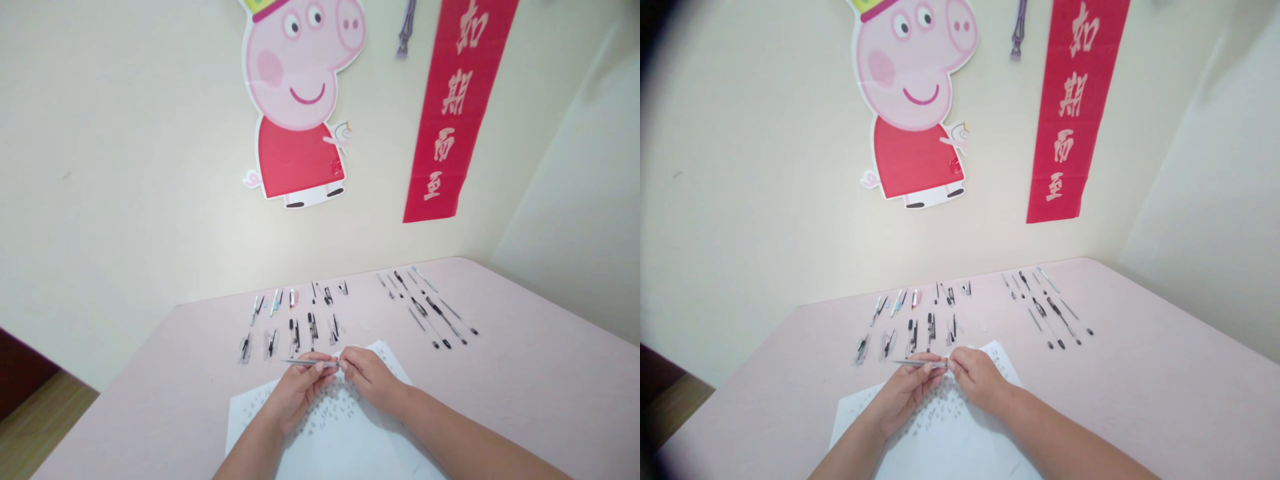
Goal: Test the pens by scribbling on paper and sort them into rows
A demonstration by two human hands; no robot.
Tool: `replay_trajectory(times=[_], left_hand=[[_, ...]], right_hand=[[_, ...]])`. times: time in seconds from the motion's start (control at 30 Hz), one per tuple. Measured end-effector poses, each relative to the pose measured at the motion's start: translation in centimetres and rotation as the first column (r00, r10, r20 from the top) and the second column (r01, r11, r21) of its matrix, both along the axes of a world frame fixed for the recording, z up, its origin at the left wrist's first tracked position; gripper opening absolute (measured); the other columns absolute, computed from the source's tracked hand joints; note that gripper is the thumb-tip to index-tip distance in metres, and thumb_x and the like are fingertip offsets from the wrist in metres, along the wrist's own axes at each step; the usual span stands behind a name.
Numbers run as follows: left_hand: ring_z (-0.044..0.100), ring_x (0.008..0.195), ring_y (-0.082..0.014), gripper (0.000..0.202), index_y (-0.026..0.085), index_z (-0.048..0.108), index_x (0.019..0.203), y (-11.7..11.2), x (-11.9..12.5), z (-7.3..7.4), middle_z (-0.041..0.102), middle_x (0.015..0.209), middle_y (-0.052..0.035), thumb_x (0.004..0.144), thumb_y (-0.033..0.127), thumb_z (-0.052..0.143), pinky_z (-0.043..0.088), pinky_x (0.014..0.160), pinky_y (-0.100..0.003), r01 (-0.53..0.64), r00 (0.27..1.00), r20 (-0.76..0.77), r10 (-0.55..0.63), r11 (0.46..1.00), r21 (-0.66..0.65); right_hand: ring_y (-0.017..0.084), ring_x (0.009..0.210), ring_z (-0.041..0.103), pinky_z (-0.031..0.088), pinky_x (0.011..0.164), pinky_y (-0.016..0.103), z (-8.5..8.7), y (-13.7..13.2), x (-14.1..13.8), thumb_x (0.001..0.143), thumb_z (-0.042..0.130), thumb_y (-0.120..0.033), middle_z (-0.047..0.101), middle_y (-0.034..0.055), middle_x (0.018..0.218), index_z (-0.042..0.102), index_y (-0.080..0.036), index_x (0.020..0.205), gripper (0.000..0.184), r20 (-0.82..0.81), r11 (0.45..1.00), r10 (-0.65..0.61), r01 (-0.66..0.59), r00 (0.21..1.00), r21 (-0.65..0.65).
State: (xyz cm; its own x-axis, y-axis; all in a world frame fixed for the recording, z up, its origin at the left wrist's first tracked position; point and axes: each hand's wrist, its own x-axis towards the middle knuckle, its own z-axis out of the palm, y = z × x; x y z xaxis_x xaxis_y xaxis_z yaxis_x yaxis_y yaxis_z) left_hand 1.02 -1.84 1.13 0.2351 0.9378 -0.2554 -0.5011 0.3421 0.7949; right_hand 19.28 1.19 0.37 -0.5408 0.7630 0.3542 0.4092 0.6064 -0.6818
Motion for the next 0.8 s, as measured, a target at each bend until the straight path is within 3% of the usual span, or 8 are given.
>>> replay_trajectory(times=[0.17,0.27,0.4,0.47,0.63,0.8], left_hand=[[0.066,0.080,-0.0135,0.024,0.011,0.068,0.086,-0.1,0.2,0.3,0.071,0.085,-0.0066,0.068,0.024,0.078,0.052,0.076,-0.022,-0.025,1.000,-0.009,0.024,0.999,-0.022],[0.063,0.067,-0.0107,0.026,0.012,0.066,0.079,0.0,0.2,0.3,0.067,0.070,-0.0039,0.068,0.033,0.077,0.050,0.065,-0.019,-0.016,1.000,-0.016,0.016,1.000,-0.010],[0.047,0.047,-0.0035,0.032,0.012,0.060,0.070,-0.1,0.2,0.4,0.054,0.057,0.0029,0.069,0.041,0.074,0.035,0.044,-0.014,0.008,0.998,-0.065,-0.007,1.000,0.016],[0.040,0.043,-0.0026,0.036,0.013,0.057,0.068,-0.3,0.3,0.4,0.049,0.055,0.0047,0.070,0.045,0.072,0.027,0.040,-0.015,0.022,0.993,-0.113,-0.018,0.999,0.039],[0.031,0.043,-0.0035,0.042,0.015,0.051,0.065,-0.7,0.8,-0.2,0.040,0.052,0.0068,0.071,0.053,0.068,0.019,0.042,-0.018,0.125,0.949,-0.301,-0.093,0.988,0.088],[0.030,0.049,-0.0066,0.043,0.013,0.057,0.066,-1.0,1.3,-0.4,0.039,0.053,0.0049,0.071,0.056,0.065,0.020,0.047,-0.023,0.291,0.830,-0.539,-0.144,0.936,0.197]], right_hand=[[0.014,0.063,0.050,0.037,0.062,0.026,0.1,0.0,0.1,0.096,0.029,-0.037,0.054,0.0010,0.066,0.049,-0.019,0.070,0.038,-0.005,1.000,0.007,-0.007,1.000,-0.011],[0.014,0.064,0.051,0.038,0.063,0.026,0.3,-0.2,0.1,0.096,0.029,-0.034,0.056,0.0017,0.069,0.052,-0.018,0.073,0.036,0.002,1.000,0.005,-0.005,1.000,0.002],[0.016,0.080,0.056,0.042,0.073,0.028,0.4,-0.4,0.1,0.093,0.038,-0.025,0.063,0.0067,0.090,0.057,-0.018,0.102,0.022,0.004,0.996,0.009,-0.010,1.000,0.086],[0.017,0.084,0.057,0.043,0.077,0.030,0.2,-0.5,0.1,0.091,0.039,-0.020,0.063,0.0085,0.099,0.051,-0.018,0.121,0.032,0.014,0.990,0.024,-0.026,1.000,0.136],[0.019,0.083,0.056,0.044,0.076,0.031,-0.6,-0.5,0.0,0.089,0.036,-0.013,0.063,0.0074,0.095,0.036,-0.024,0.139,0.052,0.092,0.974,0.084,-0.101,0.992,0.203],[0.020,0.078,0.055,0.045,0.071,0.032,-0.6,-0.4,-0.1,0.082,0.043,-0.014,0.061,0.0070,0.091,0.038,-0.024,0.139,0.058,0.141,0.971,0.095,-0.123,0.985,0.204]])
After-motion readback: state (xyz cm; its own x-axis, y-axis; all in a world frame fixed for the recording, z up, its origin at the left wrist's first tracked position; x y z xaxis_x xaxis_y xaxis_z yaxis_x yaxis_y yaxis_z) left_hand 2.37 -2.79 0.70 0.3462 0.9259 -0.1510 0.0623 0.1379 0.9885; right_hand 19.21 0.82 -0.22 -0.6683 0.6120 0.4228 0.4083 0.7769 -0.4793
